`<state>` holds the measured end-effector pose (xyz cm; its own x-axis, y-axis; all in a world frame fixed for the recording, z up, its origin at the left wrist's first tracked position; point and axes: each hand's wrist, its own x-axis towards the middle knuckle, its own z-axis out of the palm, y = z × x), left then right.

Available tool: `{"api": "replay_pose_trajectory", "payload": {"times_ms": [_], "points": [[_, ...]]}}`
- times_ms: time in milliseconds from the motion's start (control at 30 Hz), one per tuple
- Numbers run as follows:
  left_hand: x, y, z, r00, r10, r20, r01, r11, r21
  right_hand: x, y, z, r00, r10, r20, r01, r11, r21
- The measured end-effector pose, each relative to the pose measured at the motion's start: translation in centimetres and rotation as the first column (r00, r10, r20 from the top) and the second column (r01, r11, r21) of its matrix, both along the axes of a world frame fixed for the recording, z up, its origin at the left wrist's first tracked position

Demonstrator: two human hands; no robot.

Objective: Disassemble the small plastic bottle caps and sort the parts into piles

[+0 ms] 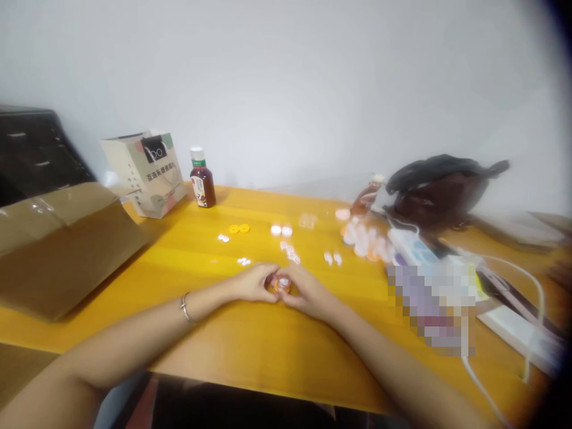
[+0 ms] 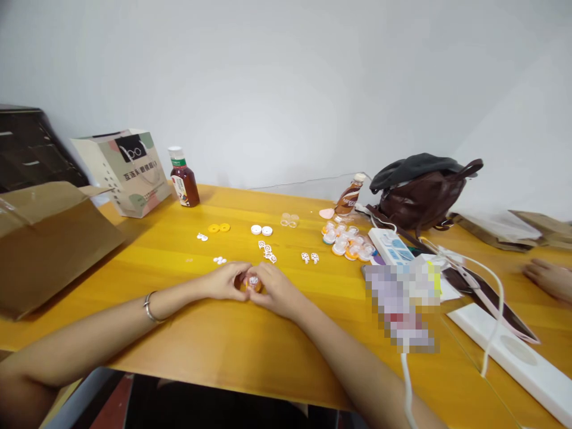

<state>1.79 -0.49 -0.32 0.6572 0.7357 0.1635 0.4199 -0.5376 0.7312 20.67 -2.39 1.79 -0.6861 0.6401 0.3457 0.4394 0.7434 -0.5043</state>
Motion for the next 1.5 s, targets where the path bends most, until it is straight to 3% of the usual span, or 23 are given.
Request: {"api": "replay_pose_trajectory", "payload": {"times_ms": [67, 133, 267, 367, 600, 733, 833, 900, 967, 1033, 1133, 1233, 1300, 1500], "points": [[0.0, 0.1, 0.0, 1.000, -0.024, 0.005, 0.024, 1.000, -0.009, 0.2, -0.1, 0.5, 0.999, 0.045, 0.024, -0.045, 0.999, 0.027], [0.0, 0.1, -0.1, 0.999, -0.049, 0.015, 0.049, 0.998, -0.036, 0.1, -0.2, 0.8, 1.000, 0.011, 0.005, -0.012, 0.998, 0.054], [0.0, 0.1, -0.4, 1.000, -0.018, 0.025, 0.019, 0.998, -0.052, -0.7, -0.6, 0.6, 0.963, -0.268, -0.009, 0.267, 0.957, 0.111], [0.0, 0.0, -0.4, 1.000, -0.007, 0.019, 0.008, 0.999, -0.034, -1.2, -0.9, 0.1, 0.933, -0.357, 0.042, 0.352, 0.932, 0.088], [0.0, 0.1, -0.2, 0.999, -0.032, 0.034, 0.033, 0.999, -0.023, -1.1, -1.1, 0.1, 0.965, -0.262, 0.004, 0.256, 0.946, 0.200], [0.0, 0.1, -0.3, 0.999, -0.019, 0.037, 0.021, 0.999, -0.038, -1.1, -0.9, -0.1, 0.936, -0.351, 0.006, 0.347, 0.927, 0.139], [0.1, 0.0, -0.3, 0.998, -0.038, 0.040, 0.038, 0.999, -0.007, -1.3, -0.9, -0.2, 0.954, -0.299, 0.028, 0.298, 0.953, 0.053], [0.1, -0.1, -0.2, 0.999, -0.032, 0.029, 0.032, 0.999, -0.003, -1.2, -0.9, 0.0, 0.967, -0.254, -0.029, 0.255, 0.965, 0.057], [0.0, -0.2, -0.1, 1.000, -0.010, 0.010, 0.010, 1.000, -0.006, -0.6, -0.5, 0.5, 0.947, -0.295, -0.129, 0.309, 0.945, 0.109], [0.0, -0.3, 0.0, 1.000, 0.011, -0.005, -0.010, 1.000, 0.013, 0.6, 0.8, 1.2, 0.881, -0.403, -0.248, 0.444, 0.885, 0.137], [0.0, -0.4, 0.0, 1.000, 0.019, -0.018, -0.018, 0.998, 0.053, 3.4, 4.1, 2.1, 0.759, -0.554, -0.342, 0.601, 0.798, 0.042], [-0.1, -0.5, 0.0, 0.999, 0.020, -0.027, -0.018, 0.997, 0.071, 6.1, 8.0, 2.4, 0.701, -0.669, -0.247, 0.671, 0.736, -0.090], [-0.1, -0.5, 0.1, 0.999, 0.018, -0.029, -0.016, 0.997, 0.069, 7.1, 10.2, 2.2, 0.664, -0.728, -0.172, 0.724, 0.683, -0.099], [-0.1, -0.5, 0.1, 0.999, 0.019, -0.032, -0.017, 0.997, 0.075, 7.0, 14.1, 1.1, 0.630, -0.764, -0.140, 0.758, 0.644, -0.104]]}}
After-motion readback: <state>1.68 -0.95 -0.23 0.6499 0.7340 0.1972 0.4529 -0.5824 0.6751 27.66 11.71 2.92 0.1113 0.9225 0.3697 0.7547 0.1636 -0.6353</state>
